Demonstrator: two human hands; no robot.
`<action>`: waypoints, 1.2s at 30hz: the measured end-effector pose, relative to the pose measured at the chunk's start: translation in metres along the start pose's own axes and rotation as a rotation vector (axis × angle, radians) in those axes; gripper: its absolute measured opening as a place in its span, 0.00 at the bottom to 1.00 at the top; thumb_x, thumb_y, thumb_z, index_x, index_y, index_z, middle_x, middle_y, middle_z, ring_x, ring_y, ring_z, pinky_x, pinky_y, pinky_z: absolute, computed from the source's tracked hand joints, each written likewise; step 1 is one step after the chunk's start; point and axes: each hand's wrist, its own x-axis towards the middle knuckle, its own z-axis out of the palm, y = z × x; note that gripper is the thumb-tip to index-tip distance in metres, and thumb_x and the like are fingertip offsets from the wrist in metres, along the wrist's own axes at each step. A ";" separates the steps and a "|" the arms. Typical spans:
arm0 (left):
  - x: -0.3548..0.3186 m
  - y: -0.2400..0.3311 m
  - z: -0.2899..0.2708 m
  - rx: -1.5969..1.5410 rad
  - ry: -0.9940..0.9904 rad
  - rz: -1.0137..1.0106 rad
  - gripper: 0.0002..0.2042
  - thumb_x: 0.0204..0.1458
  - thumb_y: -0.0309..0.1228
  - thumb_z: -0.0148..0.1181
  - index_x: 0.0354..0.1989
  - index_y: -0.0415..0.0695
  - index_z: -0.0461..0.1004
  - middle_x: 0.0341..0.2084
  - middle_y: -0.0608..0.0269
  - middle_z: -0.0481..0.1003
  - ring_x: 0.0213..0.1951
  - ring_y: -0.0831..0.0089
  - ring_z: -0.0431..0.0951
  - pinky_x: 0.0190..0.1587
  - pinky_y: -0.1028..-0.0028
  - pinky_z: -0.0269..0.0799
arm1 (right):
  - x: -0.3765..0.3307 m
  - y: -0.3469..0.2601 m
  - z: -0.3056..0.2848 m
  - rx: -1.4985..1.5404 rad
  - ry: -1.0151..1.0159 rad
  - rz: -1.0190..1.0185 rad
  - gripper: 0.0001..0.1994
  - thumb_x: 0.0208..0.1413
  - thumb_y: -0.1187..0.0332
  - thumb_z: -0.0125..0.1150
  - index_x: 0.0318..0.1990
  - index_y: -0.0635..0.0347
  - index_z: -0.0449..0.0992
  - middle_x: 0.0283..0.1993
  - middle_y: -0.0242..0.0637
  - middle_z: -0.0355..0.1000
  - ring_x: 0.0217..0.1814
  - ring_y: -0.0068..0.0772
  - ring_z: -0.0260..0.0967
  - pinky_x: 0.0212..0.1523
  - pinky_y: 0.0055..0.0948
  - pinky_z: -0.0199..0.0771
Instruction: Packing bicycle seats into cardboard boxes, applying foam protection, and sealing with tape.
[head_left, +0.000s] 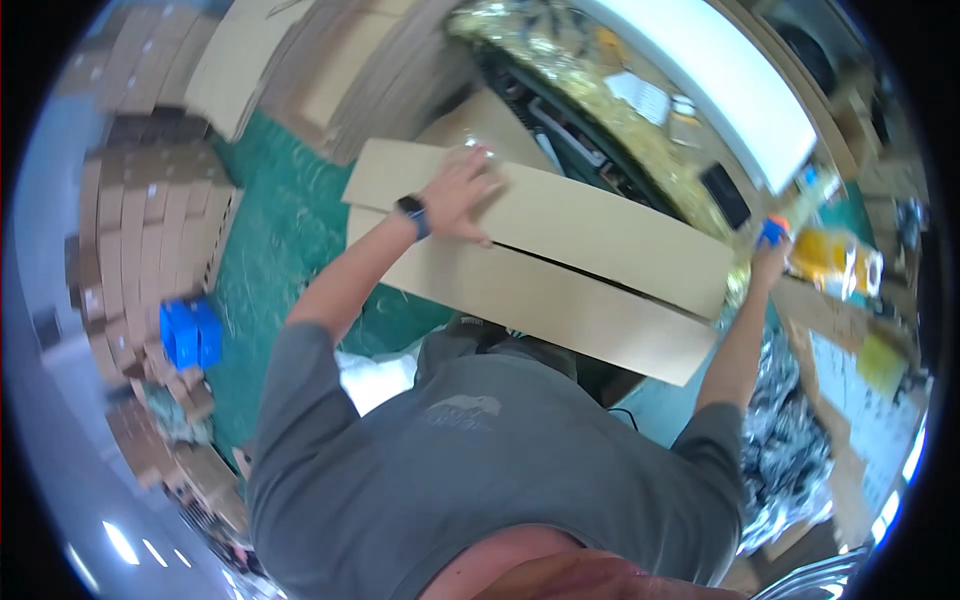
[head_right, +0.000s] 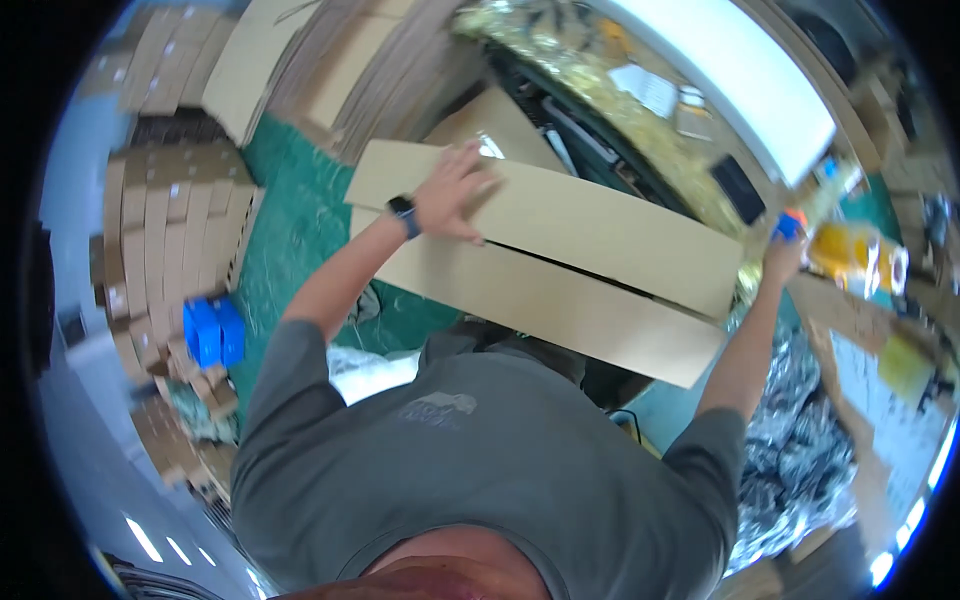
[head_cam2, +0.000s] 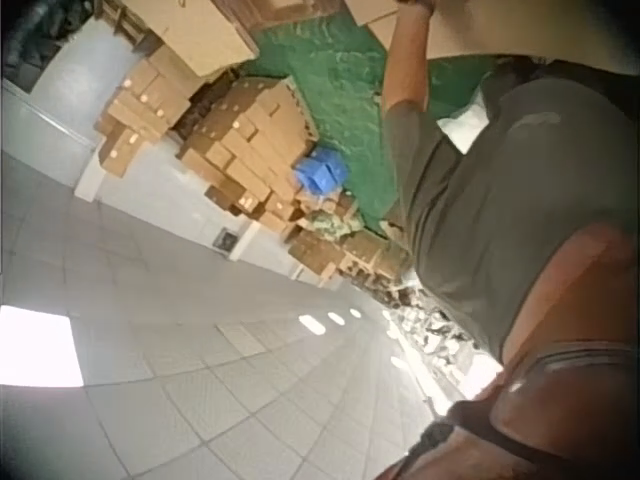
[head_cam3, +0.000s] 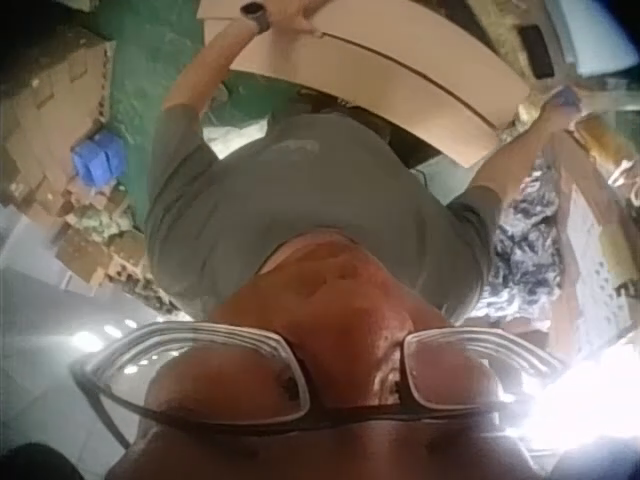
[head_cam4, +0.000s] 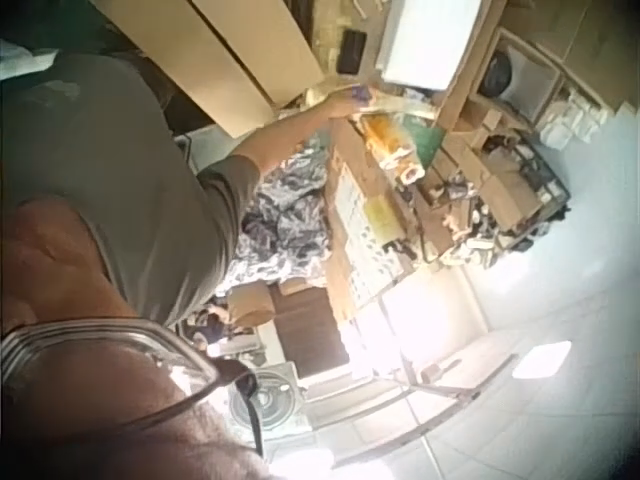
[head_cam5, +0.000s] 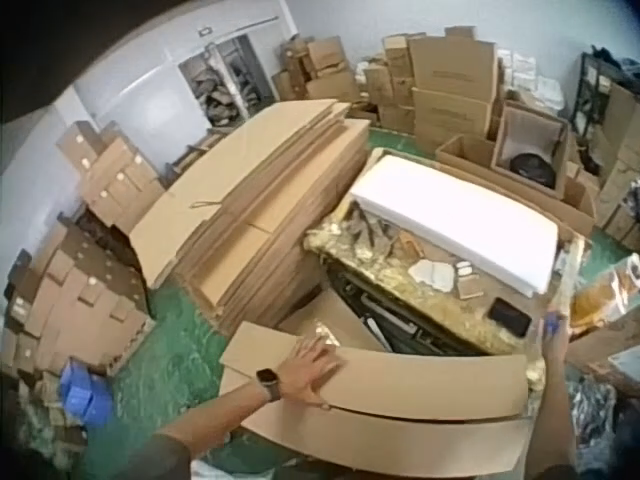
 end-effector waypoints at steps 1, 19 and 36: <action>0.008 -0.006 0.003 -0.034 -0.010 0.051 0.61 0.32 0.72 0.72 0.77 0.54 0.60 0.77 0.29 0.46 0.79 0.35 0.43 0.76 0.34 0.36 | -0.010 -0.003 -0.011 0.216 0.083 0.017 0.24 0.66 0.59 0.61 0.61 0.68 0.72 0.59 0.57 0.75 0.60 0.57 0.74 0.62 0.48 0.73; -0.004 -0.025 0.051 -0.287 0.047 0.079 0.60 0.30 0.52 0.84 0.77 0.51 0.58 0.80 0.41 0.45 0.81 0.44 0.41 0.78 0.39 0.34 | -0.071 -0.520 -0.029 0.230 -1.403 0.392 0.14 0.57 0.59 0.72 0.39 0.61 0.80 0.34 0.34 0.81 0.30 0.32 0.81 0.36 0.37 0.87; -0.001 0.019 0.041 -0.096 -0.015 -0.031 0.57 0.38 0.53 0.79 0.79 0.53 0.54 0.80 0.41 0.42 0.81 0.44 0.39 0.78 0.39 0.35 | -0.507 -0.305 -0.099 0.360 -0.746 0.030 0.22 0.57 0.55 0.69 0.52 0.62 0.81 0.42 0.60 0.78 0.48 0.63 0.77 0.54 0.52 0.79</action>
